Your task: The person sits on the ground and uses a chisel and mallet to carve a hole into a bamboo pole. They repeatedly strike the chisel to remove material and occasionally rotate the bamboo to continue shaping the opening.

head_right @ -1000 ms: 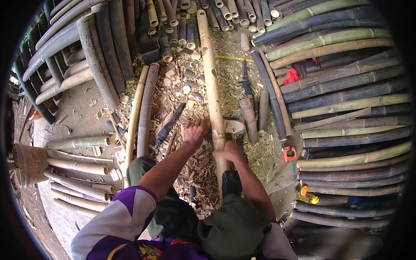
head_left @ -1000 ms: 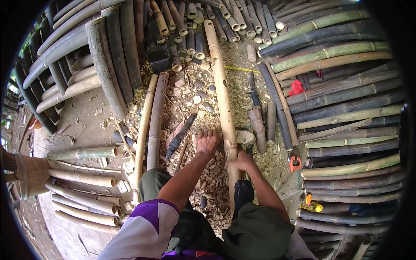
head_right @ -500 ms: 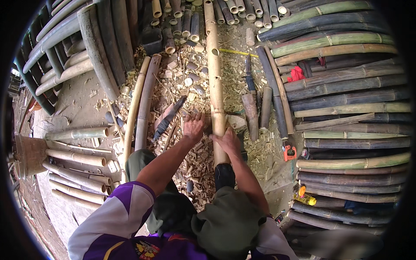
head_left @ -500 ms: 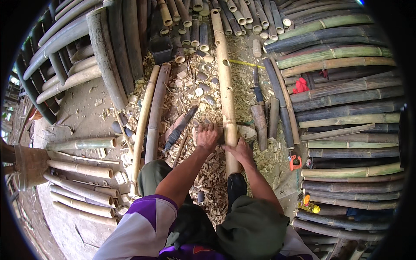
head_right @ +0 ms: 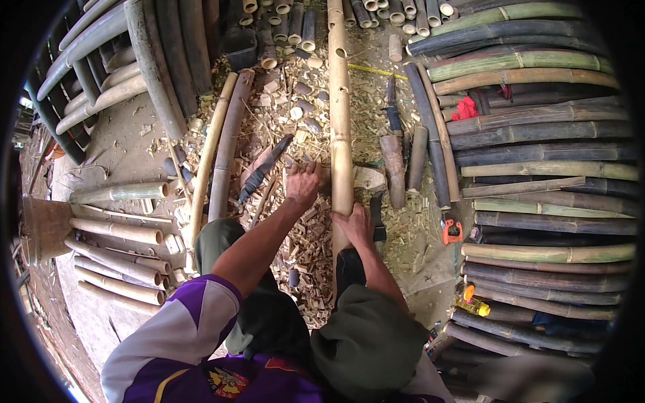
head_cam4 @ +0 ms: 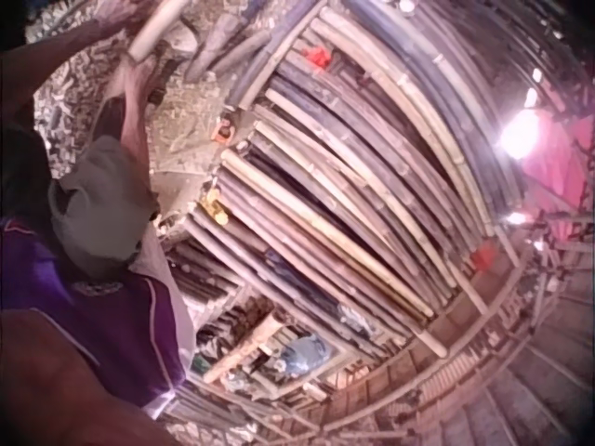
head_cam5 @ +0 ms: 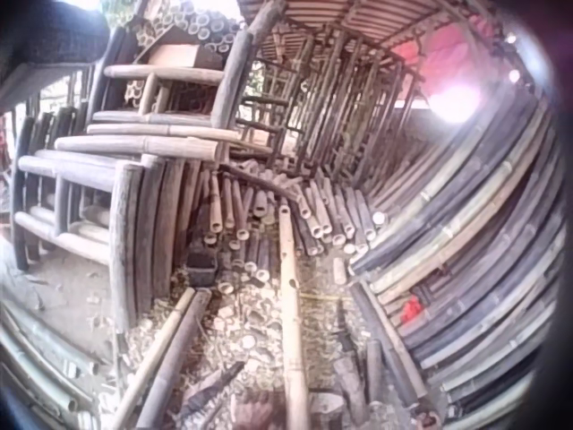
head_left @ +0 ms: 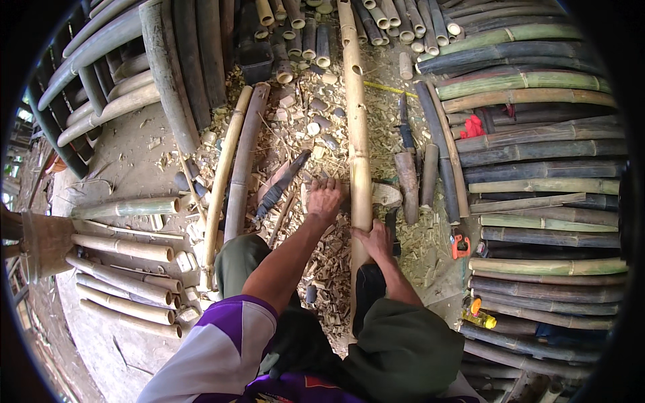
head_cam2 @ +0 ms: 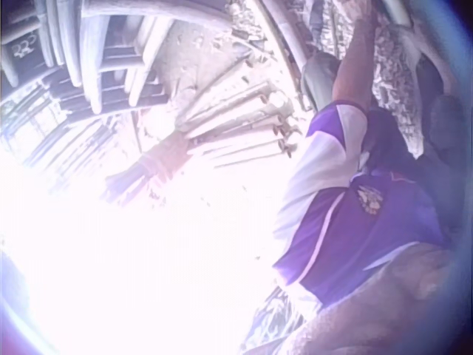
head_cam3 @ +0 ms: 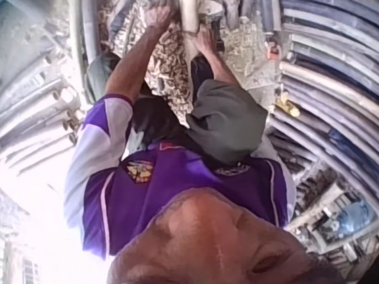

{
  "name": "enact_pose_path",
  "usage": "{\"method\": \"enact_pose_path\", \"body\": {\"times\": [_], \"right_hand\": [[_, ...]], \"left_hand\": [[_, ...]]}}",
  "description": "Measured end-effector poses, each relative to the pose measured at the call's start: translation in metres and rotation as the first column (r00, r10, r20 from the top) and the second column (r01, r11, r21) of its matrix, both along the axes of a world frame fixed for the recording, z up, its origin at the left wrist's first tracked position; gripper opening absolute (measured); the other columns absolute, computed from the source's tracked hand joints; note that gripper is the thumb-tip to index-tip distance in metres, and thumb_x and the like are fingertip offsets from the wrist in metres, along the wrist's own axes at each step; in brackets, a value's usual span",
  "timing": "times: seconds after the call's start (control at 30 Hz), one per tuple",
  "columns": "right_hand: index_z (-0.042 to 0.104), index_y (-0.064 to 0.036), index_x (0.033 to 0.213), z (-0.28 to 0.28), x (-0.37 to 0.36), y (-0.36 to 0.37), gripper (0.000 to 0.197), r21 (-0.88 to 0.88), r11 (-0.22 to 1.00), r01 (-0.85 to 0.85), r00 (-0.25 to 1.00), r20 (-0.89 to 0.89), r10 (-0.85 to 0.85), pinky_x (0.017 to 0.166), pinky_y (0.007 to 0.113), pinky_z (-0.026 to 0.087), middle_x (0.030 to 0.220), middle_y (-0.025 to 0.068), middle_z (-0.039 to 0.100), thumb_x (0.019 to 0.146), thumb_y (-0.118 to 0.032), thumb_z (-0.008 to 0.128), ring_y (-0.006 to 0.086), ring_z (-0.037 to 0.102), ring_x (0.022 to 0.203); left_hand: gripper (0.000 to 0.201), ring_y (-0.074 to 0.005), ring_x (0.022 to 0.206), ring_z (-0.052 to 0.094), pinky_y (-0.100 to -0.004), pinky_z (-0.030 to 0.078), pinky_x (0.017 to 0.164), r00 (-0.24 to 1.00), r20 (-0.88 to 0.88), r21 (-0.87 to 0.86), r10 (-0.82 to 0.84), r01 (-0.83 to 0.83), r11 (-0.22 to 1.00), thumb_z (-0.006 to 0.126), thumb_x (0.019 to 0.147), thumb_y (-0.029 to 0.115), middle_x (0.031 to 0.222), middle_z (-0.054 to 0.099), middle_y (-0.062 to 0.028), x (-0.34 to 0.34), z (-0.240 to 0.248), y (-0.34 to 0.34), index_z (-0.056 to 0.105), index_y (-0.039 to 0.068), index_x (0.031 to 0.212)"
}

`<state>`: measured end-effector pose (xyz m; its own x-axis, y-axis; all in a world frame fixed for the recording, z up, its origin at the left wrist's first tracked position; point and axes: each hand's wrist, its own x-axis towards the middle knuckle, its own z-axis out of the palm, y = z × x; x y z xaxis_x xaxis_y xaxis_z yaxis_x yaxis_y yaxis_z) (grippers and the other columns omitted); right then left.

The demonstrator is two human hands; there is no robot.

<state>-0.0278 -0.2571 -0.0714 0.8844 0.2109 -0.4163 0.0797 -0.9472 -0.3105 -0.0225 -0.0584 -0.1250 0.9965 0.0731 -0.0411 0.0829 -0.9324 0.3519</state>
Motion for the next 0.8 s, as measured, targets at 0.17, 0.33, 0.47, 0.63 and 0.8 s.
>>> {"method": "enact_pose_path", "body": {"times": [0.17,0.33,0.47,0.63,0.8], "right_hand": [[0.063,0.0063,0.115,-0.005,0.008,0.005,0.08,-0.072,0.997,-0.028,0.999,0.013,0.029,0.093,0.048,0.051,0.111,0.0291,0.067,0.074,-0.061,0.077,0.0436,0.065,0.106],[0.067,0.0049,0.11,0.003,0.024,-0.009,0.083,-0.006,0.997,-0.08,0.96,-0.269,0.075,0.091,0.047,0.053,0.11,0.0258,0.068,0.068,-0.066,0.08,0.0402,0.066,0.107],[0.067,0.0041,0.113,0.023,0.001,-0.015,0.088,-0.025,0.967,-0.252,0.882,-0.416,0.219,0.087,0.045,0.055,0.106,0.0251,0.07,0.064,-0.067,0.082,0.038,0.069,0.102],[0.068,0.0037,0.106,0.016,-0.052,-0.018,0.076,-0.078,0.994,-0.073,0.982,-0.178,0.058,0.085,0.045,0.055,0.103,0.0243,0.071,0.067,-0.059,0.084,0.0373,0.069,0.1],[0.07,0.0029,0.111,-0.029,-0.034,-0.078,0.077,0.197,0.98,0.02,0.925,-0.377,0.057,0.081,0.042,0.054,0.091,0.0194,0.073,0.066,-0.058,0.086,0.0299,0.071,0.087]], "left_hand": [[0.036,-0.0275,0.118,0.06,-0.043,0.037,0.106,0.996,0.077,-0.112,0.048,-0.04,0.993,0.062,0.087,0.018,0.118,0.064,-0.013,0.002,-0.003,0.003,0.057,0.005,0.12],[0.028,-0.0305,0.113,0.063,-0.0448,0.042,0.102,0.997,0.067,-0.124,0.037,-0.028,0.992,0.064,0.088,0.024,0.115,0.066,-0.016,-0.003,0.0,0.01,0.059,0.006,0.109],[0.034,-0.0324,0.106,0.067,-0.0482,0.046,0.102,0.997,0.024,-0.168,0.073,-0.068,0.984,0.064,0.092,0.039,0.113,0.068,-0.0154,-0.003,-0.002,0.022,0.062,0.01,0.11],[0.053,-0.0295,0.096,0.071,-0.045,0.054,0.09,0.986,0.09,-0.24,0.144,-0.118,0.963,0.063,0.086,0.062,0.119,0.069,-0.0106,-0.001,-0.004,0.035,0.068,0.02,0.119],[0.057,-0.0256,0.101,0.071,-0.0417,0.055,0.088,0.981,-0.117,-0.2,0.152,-0.173,0.964,0.067,0.084,0.062,0.127,0.067,-0.0071,0.0,-0.003,0.026,0.066,0.024,0.127]]}}
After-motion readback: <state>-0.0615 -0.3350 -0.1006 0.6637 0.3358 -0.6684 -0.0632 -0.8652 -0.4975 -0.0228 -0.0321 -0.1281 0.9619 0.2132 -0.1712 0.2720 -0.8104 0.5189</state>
